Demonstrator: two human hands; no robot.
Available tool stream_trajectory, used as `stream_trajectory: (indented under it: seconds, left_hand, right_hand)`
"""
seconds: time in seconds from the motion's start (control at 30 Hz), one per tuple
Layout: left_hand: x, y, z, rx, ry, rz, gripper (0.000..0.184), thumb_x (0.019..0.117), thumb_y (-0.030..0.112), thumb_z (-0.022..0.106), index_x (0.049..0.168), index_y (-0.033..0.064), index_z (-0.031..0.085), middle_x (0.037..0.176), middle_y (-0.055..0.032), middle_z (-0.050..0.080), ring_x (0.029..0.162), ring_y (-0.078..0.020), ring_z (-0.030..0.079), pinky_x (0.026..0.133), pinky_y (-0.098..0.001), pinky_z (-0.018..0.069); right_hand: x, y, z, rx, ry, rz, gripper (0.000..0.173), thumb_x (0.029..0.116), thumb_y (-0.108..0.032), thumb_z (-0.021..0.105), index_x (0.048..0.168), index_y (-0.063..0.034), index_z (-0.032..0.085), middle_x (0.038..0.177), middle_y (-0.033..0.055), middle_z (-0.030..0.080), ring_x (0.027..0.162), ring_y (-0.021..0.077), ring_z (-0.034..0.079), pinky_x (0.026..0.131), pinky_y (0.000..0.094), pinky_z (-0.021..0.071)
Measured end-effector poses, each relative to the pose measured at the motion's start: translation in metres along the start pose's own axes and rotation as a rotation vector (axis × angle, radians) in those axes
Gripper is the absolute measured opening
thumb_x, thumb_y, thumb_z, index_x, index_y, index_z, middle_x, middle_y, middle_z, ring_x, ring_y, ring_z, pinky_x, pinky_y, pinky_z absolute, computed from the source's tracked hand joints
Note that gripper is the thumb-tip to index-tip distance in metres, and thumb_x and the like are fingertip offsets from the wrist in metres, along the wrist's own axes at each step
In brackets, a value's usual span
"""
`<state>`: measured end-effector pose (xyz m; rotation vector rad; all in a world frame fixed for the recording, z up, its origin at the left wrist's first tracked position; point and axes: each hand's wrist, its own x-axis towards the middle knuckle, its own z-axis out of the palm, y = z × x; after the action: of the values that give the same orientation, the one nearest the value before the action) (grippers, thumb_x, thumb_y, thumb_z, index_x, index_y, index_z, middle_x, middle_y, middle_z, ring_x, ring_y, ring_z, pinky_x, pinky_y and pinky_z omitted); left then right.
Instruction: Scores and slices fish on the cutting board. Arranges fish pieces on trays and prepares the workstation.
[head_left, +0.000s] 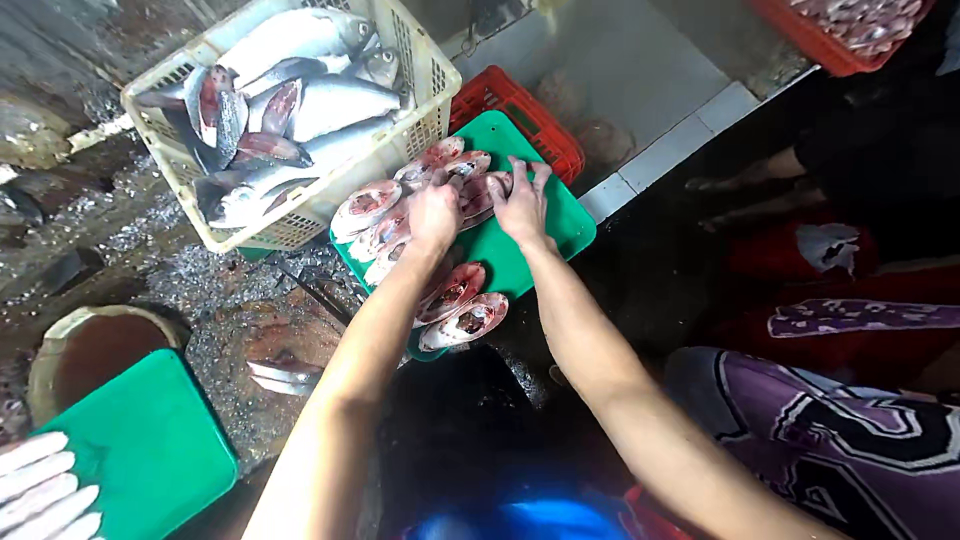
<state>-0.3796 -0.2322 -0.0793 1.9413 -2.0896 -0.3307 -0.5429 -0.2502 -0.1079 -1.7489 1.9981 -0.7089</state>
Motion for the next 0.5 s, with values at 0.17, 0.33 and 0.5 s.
stream_trajectory:
  seconds: [0.17,0.33,0.5]
  left_hand:
    - [-0.014,-0.006,0.012,0.018,-0.001,0.123,0.052,0.0945,0.051,0.064,0.131,0.0146,0.068,0.137,-0.0136,0.063,0.127,-0.0352,0.060,0.100,-0.0558,0.0522]
    - [-0.024,0.003,0.020,0.205,-0.113,0.234,0.057,0.0958,0.008,0.060,0.150,-0.0019,0.044,0.150,-0.0253,0.047,0.131,-0.0429,0.055,0.099,-0.0551,0.0514]
    - [-0.023,0.007,0.021,0.193,-0.169,0.240,0.044,0.1033,0.003,0.045,0.147,-0.0035,0.047,0.145,-0.0254,0.052,0.122,-0.0416,0.062,0.097,-0.0519,0.0551]
  right_hand:
    - [-0.001,-0.011,-0.001,0.210,-0.141,0.186,0.046,0.1032,-0.045,0.057,0.127,-0.0056,0.063,0.113,0.0177,0.071,0.106,0.0324,0.070,0.094,0.0565,0.0552]
    - [0.007,-0.014,0.006,0.286,-0.198,0.319,0.055,0.0990,-0.050,0.063,0.131,-0.0057,0.058,0.110,0.0181,0.069,0.081,0.0278,0.073,0.073,0.0481,0.0628]
    - [0.019,0.008,0.015,0.438,-0.206,0.140,0.036,0.0996,-0.047,0.063,0.117,-0.0177,0.073,0.102,0.0067,0.073,0.078,0.0191,0.069,0.067,0.0427,0.0579]
